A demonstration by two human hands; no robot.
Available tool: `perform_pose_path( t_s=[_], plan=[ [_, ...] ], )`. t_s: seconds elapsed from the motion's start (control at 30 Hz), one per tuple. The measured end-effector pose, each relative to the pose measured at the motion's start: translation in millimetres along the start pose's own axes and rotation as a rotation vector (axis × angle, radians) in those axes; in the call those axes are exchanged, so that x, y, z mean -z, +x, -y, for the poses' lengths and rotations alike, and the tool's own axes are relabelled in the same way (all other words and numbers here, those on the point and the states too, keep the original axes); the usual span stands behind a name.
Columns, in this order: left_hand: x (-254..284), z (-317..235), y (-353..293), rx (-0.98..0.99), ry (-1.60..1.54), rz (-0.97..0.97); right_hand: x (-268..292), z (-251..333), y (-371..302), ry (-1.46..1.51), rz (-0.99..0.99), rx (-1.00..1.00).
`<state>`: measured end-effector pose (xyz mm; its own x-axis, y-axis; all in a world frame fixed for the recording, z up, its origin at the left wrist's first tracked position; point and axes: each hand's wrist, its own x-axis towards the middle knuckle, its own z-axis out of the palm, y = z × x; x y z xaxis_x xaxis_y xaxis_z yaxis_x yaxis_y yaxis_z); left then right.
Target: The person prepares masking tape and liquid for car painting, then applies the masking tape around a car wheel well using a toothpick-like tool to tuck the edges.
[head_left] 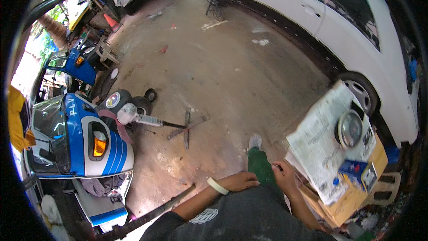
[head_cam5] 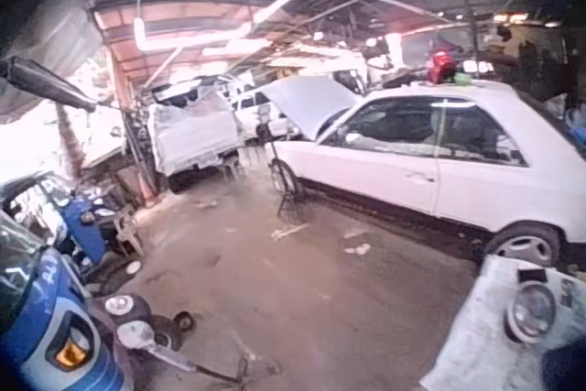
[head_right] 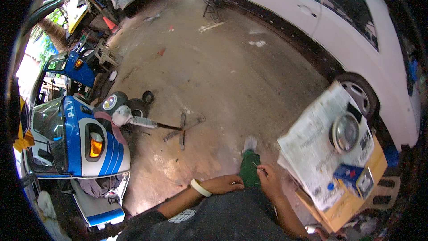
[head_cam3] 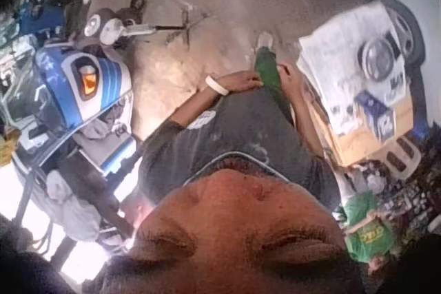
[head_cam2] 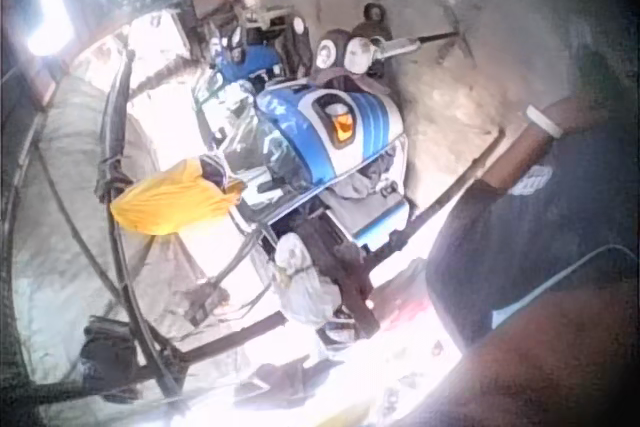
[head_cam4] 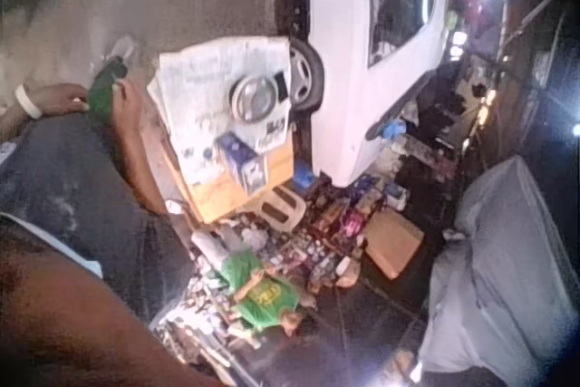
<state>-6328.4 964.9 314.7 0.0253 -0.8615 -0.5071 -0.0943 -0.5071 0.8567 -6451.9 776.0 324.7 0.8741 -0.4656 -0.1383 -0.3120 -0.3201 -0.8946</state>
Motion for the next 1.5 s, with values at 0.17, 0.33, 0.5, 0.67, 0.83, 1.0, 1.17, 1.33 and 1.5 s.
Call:
perform_pose_path(
  t_s=[0.17,0.33,0.5,0.67,0.83,1.0,1.17,1.33,1.5],
  plan=[
    [146,34,17,0.125,-0.004,-0.168,-23,-11,168,-0.131,0.05,0.007],
    [294,136,23,0.297,-0.175,-0.593,-56,42,379,-0.107,0.134,0.131],
    [387,242,-13,0.578,0.062,-0.72,-95,228,597,-0.092,0.346,0.454],
    [417,315,-13,1.056,-1.07,-0.799,-189,311,790,-0.072,0.385,0.698],
    [502,362,6,1.171,-0.929,-0.478,-303,175,1017,-0.359,0.37,0.609],
    [749,375,24,0.972,-0.23,-0.396,-258,-40,1048,-0.592,0.375,-0.133],
    [1055,362,54,0.837,-0.173,-0.64,-218,-78,1031,-0.817,0.77,-0.561],
    [1340,297,116,0.655,-0.37,-0.78,-295,-23,1149,-0.698,0.7,-0.708],
    [1474,316,163,0.583,-0.273,-0.842,-396,51,1396,-0.575,0.614,-0.493]
  ],
)
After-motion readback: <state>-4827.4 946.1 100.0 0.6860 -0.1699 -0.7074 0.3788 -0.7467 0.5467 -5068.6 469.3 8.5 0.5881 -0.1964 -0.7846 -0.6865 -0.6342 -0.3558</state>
